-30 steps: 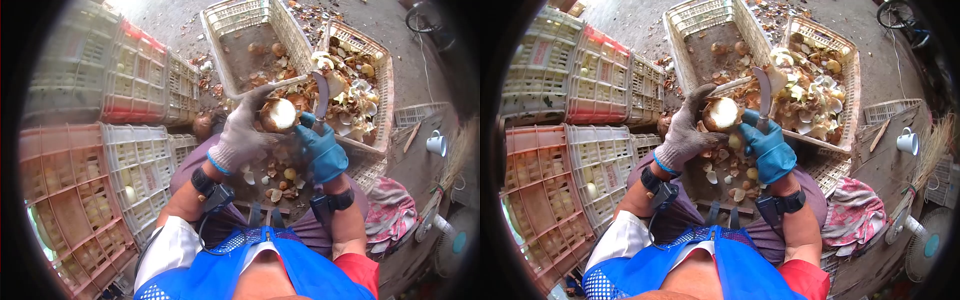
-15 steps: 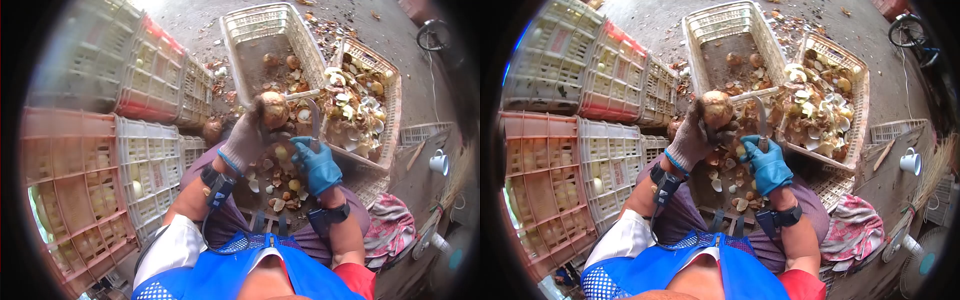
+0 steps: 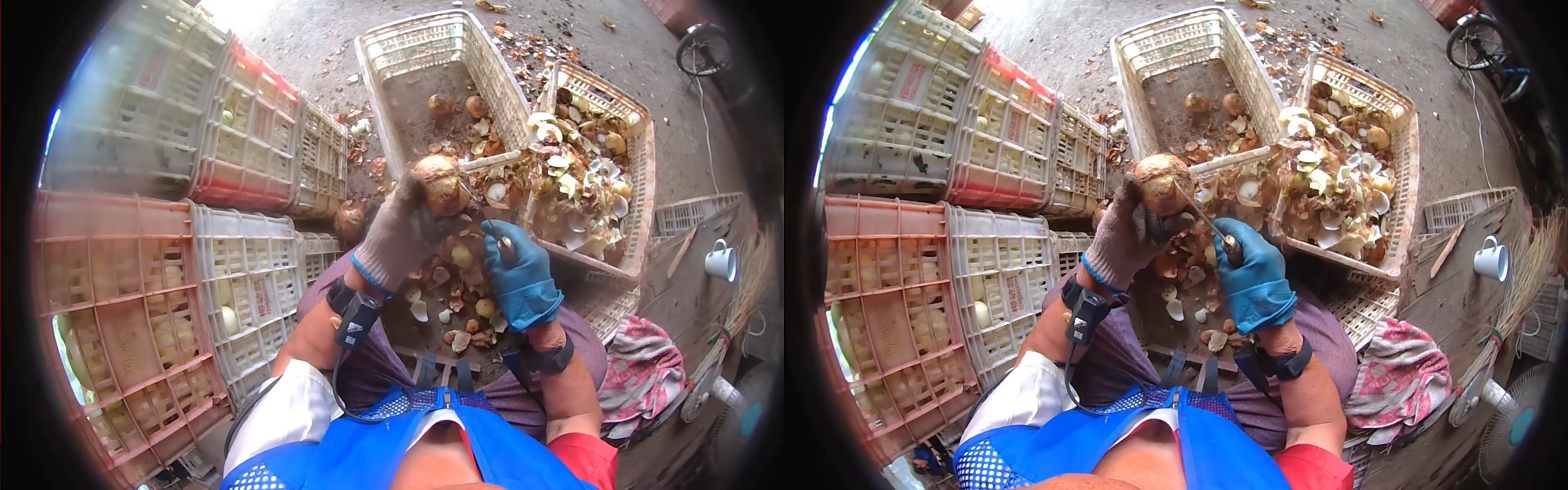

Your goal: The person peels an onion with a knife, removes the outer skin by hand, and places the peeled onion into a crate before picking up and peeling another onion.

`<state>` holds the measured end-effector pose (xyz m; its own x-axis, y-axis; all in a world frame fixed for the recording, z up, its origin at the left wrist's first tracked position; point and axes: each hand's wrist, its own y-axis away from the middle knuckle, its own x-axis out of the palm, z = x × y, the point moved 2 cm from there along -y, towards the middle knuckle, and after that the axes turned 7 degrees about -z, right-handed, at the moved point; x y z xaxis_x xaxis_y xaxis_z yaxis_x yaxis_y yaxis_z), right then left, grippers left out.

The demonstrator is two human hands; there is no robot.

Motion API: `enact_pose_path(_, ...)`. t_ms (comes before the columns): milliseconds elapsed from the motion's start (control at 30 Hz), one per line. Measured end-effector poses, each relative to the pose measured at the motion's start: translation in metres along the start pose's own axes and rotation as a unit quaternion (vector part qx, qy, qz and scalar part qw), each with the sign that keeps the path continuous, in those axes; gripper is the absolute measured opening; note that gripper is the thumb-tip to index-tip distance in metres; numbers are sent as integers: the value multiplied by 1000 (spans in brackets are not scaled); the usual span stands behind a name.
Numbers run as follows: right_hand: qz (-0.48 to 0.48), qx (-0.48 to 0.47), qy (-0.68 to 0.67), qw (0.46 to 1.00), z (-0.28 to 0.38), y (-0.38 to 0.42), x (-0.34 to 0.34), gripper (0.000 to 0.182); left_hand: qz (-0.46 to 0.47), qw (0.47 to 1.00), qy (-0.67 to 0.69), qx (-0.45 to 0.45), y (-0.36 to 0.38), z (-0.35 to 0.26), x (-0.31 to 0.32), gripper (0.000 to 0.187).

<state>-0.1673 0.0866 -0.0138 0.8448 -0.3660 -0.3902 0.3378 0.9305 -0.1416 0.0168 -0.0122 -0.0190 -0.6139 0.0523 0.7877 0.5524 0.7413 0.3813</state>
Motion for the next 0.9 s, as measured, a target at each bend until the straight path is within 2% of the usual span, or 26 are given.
enact_pose_path(133, 5, 6, 5, 1000, -2, 1, -3, 30, -29, 999, -20, 29, 3, -2, 13, 69)
enact_pose_path(333, -8, -26, 15, 1000, 3, 0, -8, 31, 4, 999, -4, 53, 1, -3, 14, 73)
enact_pose_path(433, 1, -25, 22, 999, 6, 0, -11, 32, -27, 998, -3, 52, 3, -2, 12, 69)
enact_pose_path(533, 12, -23, 24, 999, 5, 0, -11, 32, 12, 996, -42, 77, 2, -4, 14, 65)
enact_pose_path(633, 6, -35, 58, 998, 3, -1, -13, 34, -30, 988, -90, 123, 1, -4, 18, 60)
enact_pose_path(733, -6, -48, 88, 995, 3, -2, -14, 35, -12, 999, 12, 38, 6, 0, 18, 55)
enact_pose_path(833, -18, -63, 122, 990, 2, -4, -16, 36, -29, 997, -19, 76, 15, -1, 33, 51)
enact_pose_path(900, -24, -78, 142, 987, 1, -7, -19, 36, -29, 964, -187, 187, 7, -7, 29, 52)
